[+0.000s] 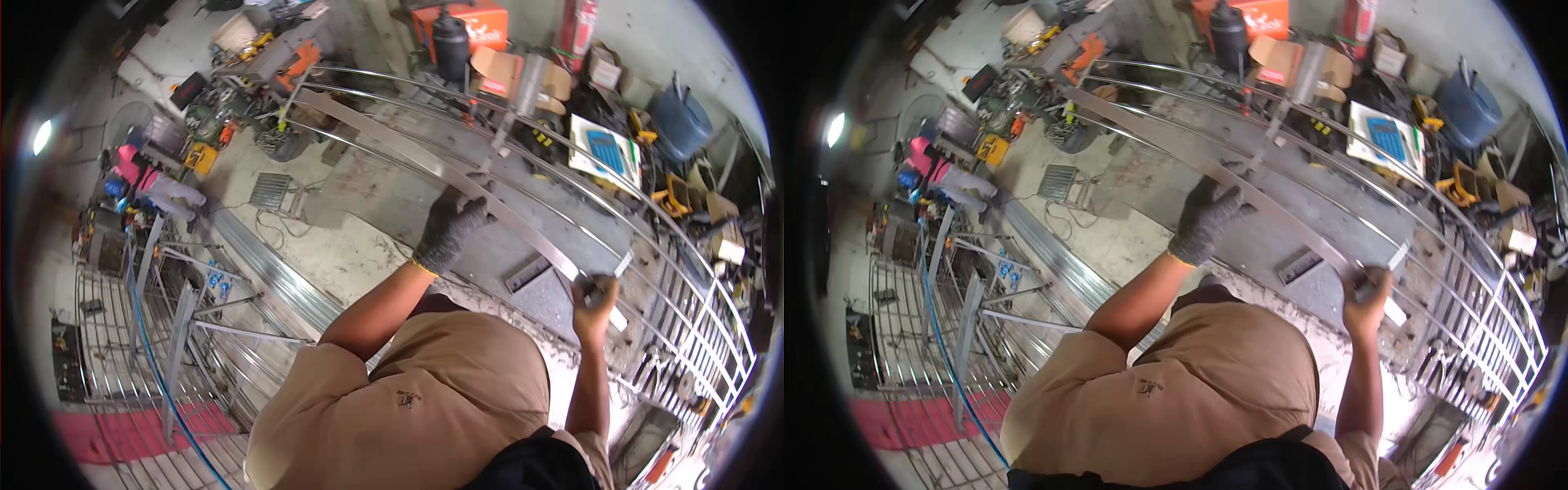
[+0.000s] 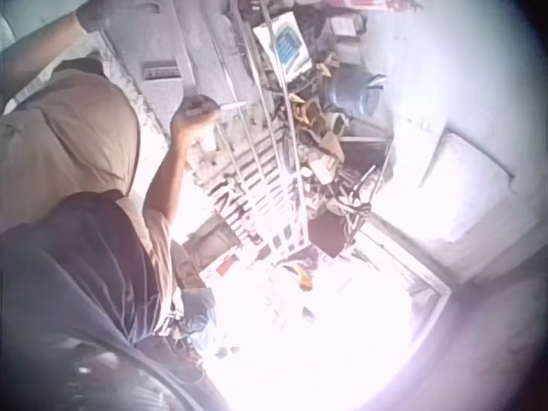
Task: Measuring a metal piece with a square and marking it, then using an angle grinder to smooth the surface of a metal frame.
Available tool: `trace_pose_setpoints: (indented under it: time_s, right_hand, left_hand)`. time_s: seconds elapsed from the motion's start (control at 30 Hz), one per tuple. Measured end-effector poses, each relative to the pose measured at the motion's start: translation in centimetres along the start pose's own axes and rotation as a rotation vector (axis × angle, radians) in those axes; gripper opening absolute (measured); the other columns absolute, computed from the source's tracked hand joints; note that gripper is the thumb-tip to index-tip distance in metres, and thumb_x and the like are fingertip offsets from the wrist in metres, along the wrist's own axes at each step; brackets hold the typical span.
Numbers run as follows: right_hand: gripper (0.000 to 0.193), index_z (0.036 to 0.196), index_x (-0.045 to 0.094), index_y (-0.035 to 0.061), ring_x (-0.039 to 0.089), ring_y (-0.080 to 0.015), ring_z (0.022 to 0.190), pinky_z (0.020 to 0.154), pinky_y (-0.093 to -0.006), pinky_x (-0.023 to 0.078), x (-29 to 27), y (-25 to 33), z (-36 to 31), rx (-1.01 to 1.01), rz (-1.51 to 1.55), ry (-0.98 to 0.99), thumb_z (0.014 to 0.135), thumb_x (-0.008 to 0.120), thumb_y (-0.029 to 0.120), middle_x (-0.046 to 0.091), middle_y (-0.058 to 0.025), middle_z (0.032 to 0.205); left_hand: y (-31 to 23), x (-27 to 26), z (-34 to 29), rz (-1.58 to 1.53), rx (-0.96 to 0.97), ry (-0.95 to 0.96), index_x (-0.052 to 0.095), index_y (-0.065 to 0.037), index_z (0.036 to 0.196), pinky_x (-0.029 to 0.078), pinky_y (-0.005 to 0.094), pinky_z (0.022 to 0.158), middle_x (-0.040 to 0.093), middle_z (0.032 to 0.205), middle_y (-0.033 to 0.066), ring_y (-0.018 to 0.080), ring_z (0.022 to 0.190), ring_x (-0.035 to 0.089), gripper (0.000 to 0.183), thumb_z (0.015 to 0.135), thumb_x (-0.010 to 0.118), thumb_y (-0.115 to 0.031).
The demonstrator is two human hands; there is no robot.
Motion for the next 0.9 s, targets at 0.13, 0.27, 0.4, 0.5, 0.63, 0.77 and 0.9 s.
trace_pose_setpoints:
  time_s: [0.13,0.27,0.4,0.5,0.63,0.77,0.9]
  right_hand:
    - [0.043,0.109,0.054,0.0061,0.056,-0.0155,0.082,0.079,-0.0311,0.048,-4.5,-2.1,-4.3,0.093,-0.034,-0.123,0.081,0.084,-0.007,0.059,-0.0049,0.098]
    - [0.046,0.106,0.051,0.0078,0.060,-0.0184,0.090,0.085,-0.0342,0.049,-6.9,-1.7,-8.8,-0.004,-0.233,-0.263,0.080,0.086,-0.005,0.059,-0.0061,0.103]
    - [0.044,0.102,0.048,0.0086,0.050,-0.0195,0.091,0.089,-0.0349,0.044,-6.5,-1.9,-11.9,0.177,-0.246,-0.379,0.081,0.085,-0.004,0.053,-0.0042,0.097]
    - [0.045,0.103,0.048,0.0083,0.047,-0.0192,0.092,0.091,-0.0343,0.041,-5.2,-0.3,-13.0,0.187,-0.214,-0.429,0.080,0.084,-0.006,0.051,-0.0030,0.096]
    - [0.045,0.106,0.049,0.0069,0.051,-0.0193,0.093,0.093,-0.0336,0.043,-3.6,2.7,-13.4,0.192,-0.229,-0.394,0.079,0.082,-0.008,0.054,-0.0047,0.100]
    - [0.045,0.109,0.053,0.0059,0.056,-0.0194,0.094,0.093,-0.0339,0.048,-1.9,4.0,-14.5,0.213,-0.229,-0.341,0.078,0.081,-0.011,0.059,-0.0056,0.102]
    - [0.046,0.113,0.061,0.0040,0.063,-0.0238,0.096,0.093,-0.0382,0.050,0.6,5.5,-14.2,0.144,-0.467,-0.270,0.076,0.083,-0.012,0.065,-0.0080,0.100]
  left_hand:
    - [-3.2,-3.0,0.5,0.240,0.093,0.075,0.058,0.001,0.145,0.062,0.0347,0.090,0.067,0.135,0.0119,0.0196,0.116,0.068,0.043,0.105,0.064,-0.010]
    - [-5.6,-4.8,1.8,0.280,0.101,0.163,0.059,0.002,0.144,0.060,0.0328,0.092,0.067,0.136,0.0120,0.0197,0.113,0.069,0.041,0.104,0.064,-0.009]
    - [-7.1,-3.6,2.9,0.237,0.071,0.284,0.060,0.002,0.142,0.058,0.0319,0.096,0.070,0.132,0.0118,0.0179,0.111,0.070,0.040,0.104,0.065,-0.006]
    - [-7.9,-3.4,3.8,0.175,0.052,0.351,0.062,0.003,0.139,0.058,0.0316,0.094,0.073,0.125,0.0112,0.0170,0.110,0.071,0.038,0.103,0.067,-0.006]
    - [-8.7,-6.4,5.9,0.352,0.134,0.323,0.066,0.003,0.135,0.060,0.0326,0.088,0.077,0.112,0.0092,0.0178,0.102,0.074,0.037,0.103,0.071,-0.014]
    - [-5.9,-9.9,7.3,0.224,-0.110,0.274,0.066,0.003,0.134,0.061,0.0366,0.088,0.076,0.116,0.0129,0.0186,0.101,0.074,0.042,0.107,0.068,-0.029]
    - [0.2,-16.4,6.3,-0.104,-0.538,0.132,0.066,-0.003,0.131,0.061,0.0434,0.083,0.075,0.102,0.0123,0.0260,0.089,0.074,0.047,0.108,0.061,-0.044]
Point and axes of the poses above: each hand's wrist, its own z-axis towards the middle knuckle, its own x-axis out of the palm, y = z × x, the point moved 10 cm from there along z, towards the middle knuckle
